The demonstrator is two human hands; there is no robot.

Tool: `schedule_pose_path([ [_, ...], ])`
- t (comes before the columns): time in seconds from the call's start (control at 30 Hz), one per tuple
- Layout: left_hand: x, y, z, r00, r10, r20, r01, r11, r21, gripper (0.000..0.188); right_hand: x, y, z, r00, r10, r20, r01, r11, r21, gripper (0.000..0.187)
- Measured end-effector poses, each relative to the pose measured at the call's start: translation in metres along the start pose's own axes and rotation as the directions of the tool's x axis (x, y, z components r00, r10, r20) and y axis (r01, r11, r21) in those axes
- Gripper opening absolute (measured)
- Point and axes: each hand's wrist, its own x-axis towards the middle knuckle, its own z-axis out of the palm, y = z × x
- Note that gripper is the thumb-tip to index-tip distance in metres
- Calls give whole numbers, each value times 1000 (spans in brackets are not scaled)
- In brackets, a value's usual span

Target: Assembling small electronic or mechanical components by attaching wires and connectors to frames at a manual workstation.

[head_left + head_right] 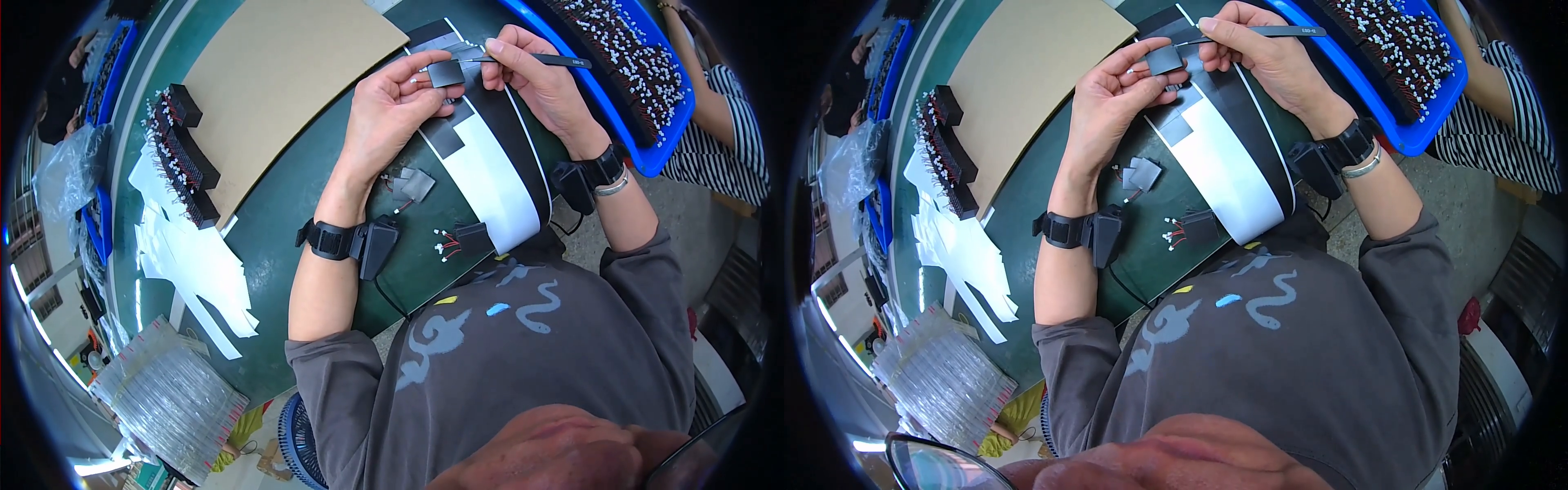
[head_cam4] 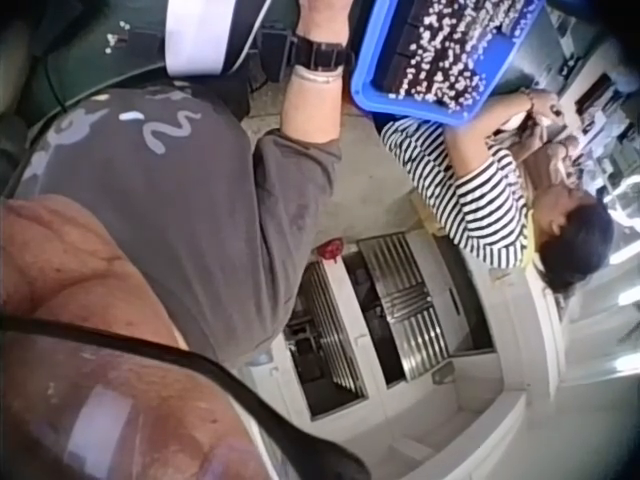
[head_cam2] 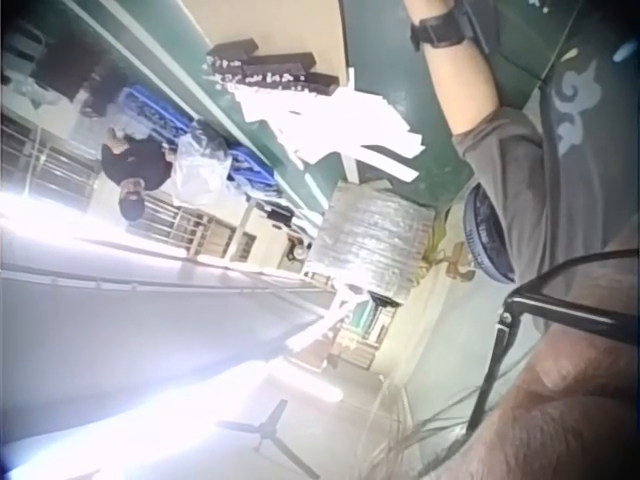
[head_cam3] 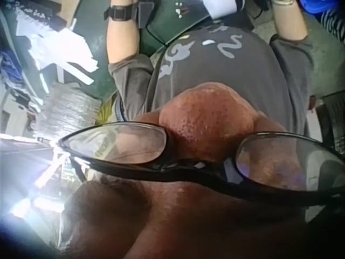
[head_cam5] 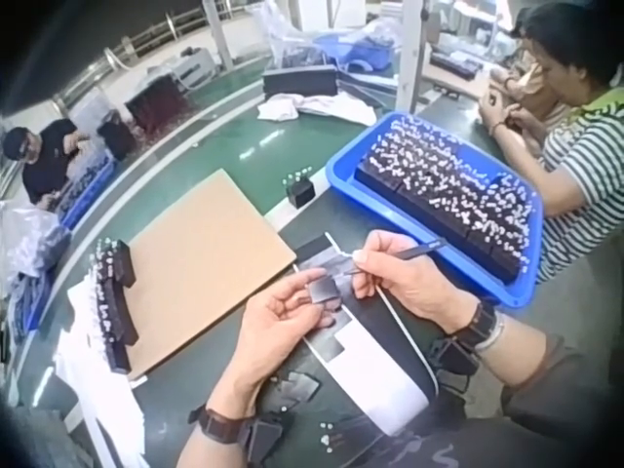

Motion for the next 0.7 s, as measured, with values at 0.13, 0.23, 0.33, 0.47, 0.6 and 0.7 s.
schedule_pose_path([
  [0.13, 1, 1, 1, 1000, -6, -15, 5, 999, -49, 42, 0, 0, 0, 1000, -2, -7, 2, 1000, -2, 20],
  [0.23, 1, 1, 1, 1000, 3, -11, -3, 999, -48, 41, 0, -1, 0, 1000, -5, -15, 5, 1000, -16, 20],
  [0.33, 1, 1, 2, 1000, 2, -10, -2, 999, -43, 41, 0, 1, -1, 1000, -17, 0, 17, 1000, -23, 19],
  [0.47, 1, 2, 1, 1000, -3, -9, 3, 999, -34, 42, 0, 2, -1, 1000, -16, -3, 16, 1000, -8, 17],
  [0.6, 1, 1, 1, 1000, -8, -11, 7, 999, -38, 42, 0, 2, -1, 1000, -16, -4, 16, 1000, -7, 16],
  [0.7, 0, 0, 1, 1000, -7, -15, 6, 998, -55, 42, -1, 3, -1, 1000, -21, -3, 21, 1000, -9, 16],
])
